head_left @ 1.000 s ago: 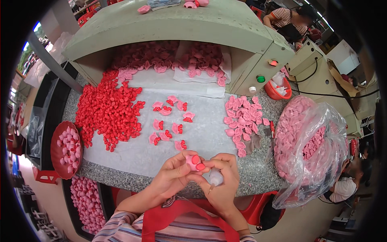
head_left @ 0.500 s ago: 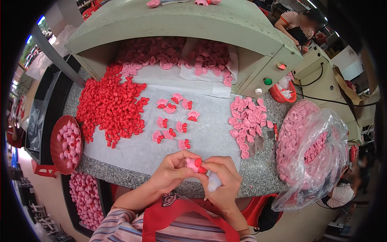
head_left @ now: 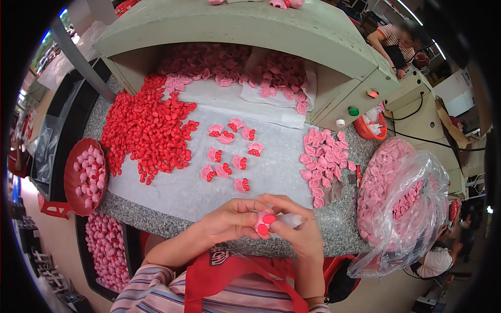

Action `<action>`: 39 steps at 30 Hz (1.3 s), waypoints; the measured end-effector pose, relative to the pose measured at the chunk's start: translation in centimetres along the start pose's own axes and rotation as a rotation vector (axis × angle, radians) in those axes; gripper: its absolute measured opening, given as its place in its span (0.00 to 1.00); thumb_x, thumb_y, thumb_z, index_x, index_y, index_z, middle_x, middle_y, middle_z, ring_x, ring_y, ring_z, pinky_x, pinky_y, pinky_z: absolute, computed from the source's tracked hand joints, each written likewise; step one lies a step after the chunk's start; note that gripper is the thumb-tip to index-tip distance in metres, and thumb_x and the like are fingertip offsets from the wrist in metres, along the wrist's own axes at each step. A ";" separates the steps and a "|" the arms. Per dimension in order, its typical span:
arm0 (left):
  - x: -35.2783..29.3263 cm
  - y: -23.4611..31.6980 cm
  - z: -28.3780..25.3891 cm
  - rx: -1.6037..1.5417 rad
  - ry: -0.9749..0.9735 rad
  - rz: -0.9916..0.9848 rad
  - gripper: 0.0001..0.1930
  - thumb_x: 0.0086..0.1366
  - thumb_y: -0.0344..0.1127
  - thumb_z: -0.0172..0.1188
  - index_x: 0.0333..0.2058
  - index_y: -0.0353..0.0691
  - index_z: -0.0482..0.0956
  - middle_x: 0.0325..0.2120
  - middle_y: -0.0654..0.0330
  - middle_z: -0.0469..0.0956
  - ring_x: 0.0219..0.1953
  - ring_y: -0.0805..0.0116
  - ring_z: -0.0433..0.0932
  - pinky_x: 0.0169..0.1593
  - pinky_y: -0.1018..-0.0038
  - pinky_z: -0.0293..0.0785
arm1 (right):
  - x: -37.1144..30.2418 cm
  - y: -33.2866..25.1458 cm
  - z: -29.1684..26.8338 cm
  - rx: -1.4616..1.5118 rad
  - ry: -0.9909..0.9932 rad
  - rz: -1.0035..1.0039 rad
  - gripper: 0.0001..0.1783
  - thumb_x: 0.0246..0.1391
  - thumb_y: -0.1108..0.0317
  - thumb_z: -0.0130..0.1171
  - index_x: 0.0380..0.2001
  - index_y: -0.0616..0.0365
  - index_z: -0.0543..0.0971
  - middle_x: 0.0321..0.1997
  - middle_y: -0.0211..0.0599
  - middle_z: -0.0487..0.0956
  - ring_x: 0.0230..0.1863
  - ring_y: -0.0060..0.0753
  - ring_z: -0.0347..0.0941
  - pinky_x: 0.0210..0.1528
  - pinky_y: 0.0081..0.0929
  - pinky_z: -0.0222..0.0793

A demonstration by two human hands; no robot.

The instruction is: Assemble small toy parts by applying glue to red heart-shaped pieces and attaching them to pink flower bases.

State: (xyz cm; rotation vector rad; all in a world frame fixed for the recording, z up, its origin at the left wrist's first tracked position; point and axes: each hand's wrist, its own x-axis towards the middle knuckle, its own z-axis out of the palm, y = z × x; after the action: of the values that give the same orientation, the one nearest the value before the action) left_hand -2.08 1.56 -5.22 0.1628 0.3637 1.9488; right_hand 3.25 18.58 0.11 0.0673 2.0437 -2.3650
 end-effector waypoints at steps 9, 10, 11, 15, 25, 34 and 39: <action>-0.4 -1.6 3.7 0.673 0.495 0.370 0.14 0.61 0.27 0.51 0.46 0.31 0.67 0.35 0.55 0.75 0.38 0.68 0.77 0.40 0.77 0.76 | -0.7 0.4 1.2 -0.061 0.077 -0.052 0.18 0.40 0.83 0.54 0.39 0.65 0.76 0.45 0.47 0.73 0.47 0.33 0.69 0.51 0.26 0.62; -0.4 -1.9 3.8 0.673 0.495 0.369 0.14 0.61 0.27 0.51 0.46 0.31 0.67 0.35 0.55 0.75 0.38 0.68 0.77 0.40 0.77 0.76 | -0.9 0.4 1.3 -0.078 0.097 -0.094 0.18 0.40 0.83 0.53 0.39 0.65 0.76 0.44 0.47 0.73 0.47 0.33 0.69 0.51 0.26 0.62; -0.4 -2.2 3.8 0.763 0.482 0.460 0.16 0.58 0.24 0.53 0.46 0.31 0.66 0.35 0.55 0.75 0.38 0.68 0.76 0.41 0.76 0.76 | -1.0 0.4 1.4 -0.078 0.097 -0.093 0.18 0.40 0.83 0.53 0.39 0.65 0.76 0.44 0.47 0.73 0.47 0.33 0.69 0.51 0.26 0.62; -1.0 -2.2 3.7 0.629 0.407 0.483 0.23 0.50 0.15 0.57 0.46 0.31 0.67 0.39 0.53 0.73 0.40 0.66 0.75 0.43 0.74 0.75 | -1.5 0.4 1.6 -0.112 0.041 -0.209 0.18 0.41 0.82 0.56 0.40 0.64 0.76 0.46 0.45 0.72 0.45 0.30 0.69 0.47 0.23 0.64; -1.3 -2.2 4.9 0.842 0.223 0.607 0.19 0.51 0.17 0.56 0.44 0.33 0.71 0.45 0.53 0.69 0.41 0.67 0.74 0.44 0.75 0.75 | -1.7 -0.5 1.5 -0.201 -0.147 -0.221 0.46 0.23 0.62 0.74 0.52 0.60 0.68 0.51 0.44 0.67 0.45 0.32 0.69 0.47 0.26 0.65; -1.0 -2.4 5.2 1.282 0.309 0.755 0.11 0.50 0.25 0.62 0.35 0.33 0.78 0.32 0.53 0.76 0.35 0.67 0.76 0.35 0.76 0.72 | -2.2 0.3 1.7 -0.287 -0.092 -0.307 0.33 0.31 0.63 0.71 0.44 0.63 0.73 0.47 0.45 0.73 0.47 0.38 0.71 0.47 0.29 0.67; -1.0 -2.6 5.0 1.232 0.320 0.776 0.11 0.50 0.20 0.59 0.34 0.33 0.78 0.31 0.53 0.76 0.31 0.67 0.77 0.33 0.77 0.73 | -2.3 0.3 2.1 -0.322 -0.063 -0.319 0.30 0.32 0.61 0.70 0.41 0.63 0.74 0.46 0.45 0.74 0.45 0.38 0.72 0.45 0.29 0.67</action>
State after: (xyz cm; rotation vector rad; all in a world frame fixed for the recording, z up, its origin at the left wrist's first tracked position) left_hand 1.99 2.47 -1.34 0.8840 1.9136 2.1942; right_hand 5.48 16.46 0.21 -0.3571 2.5336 -2.1138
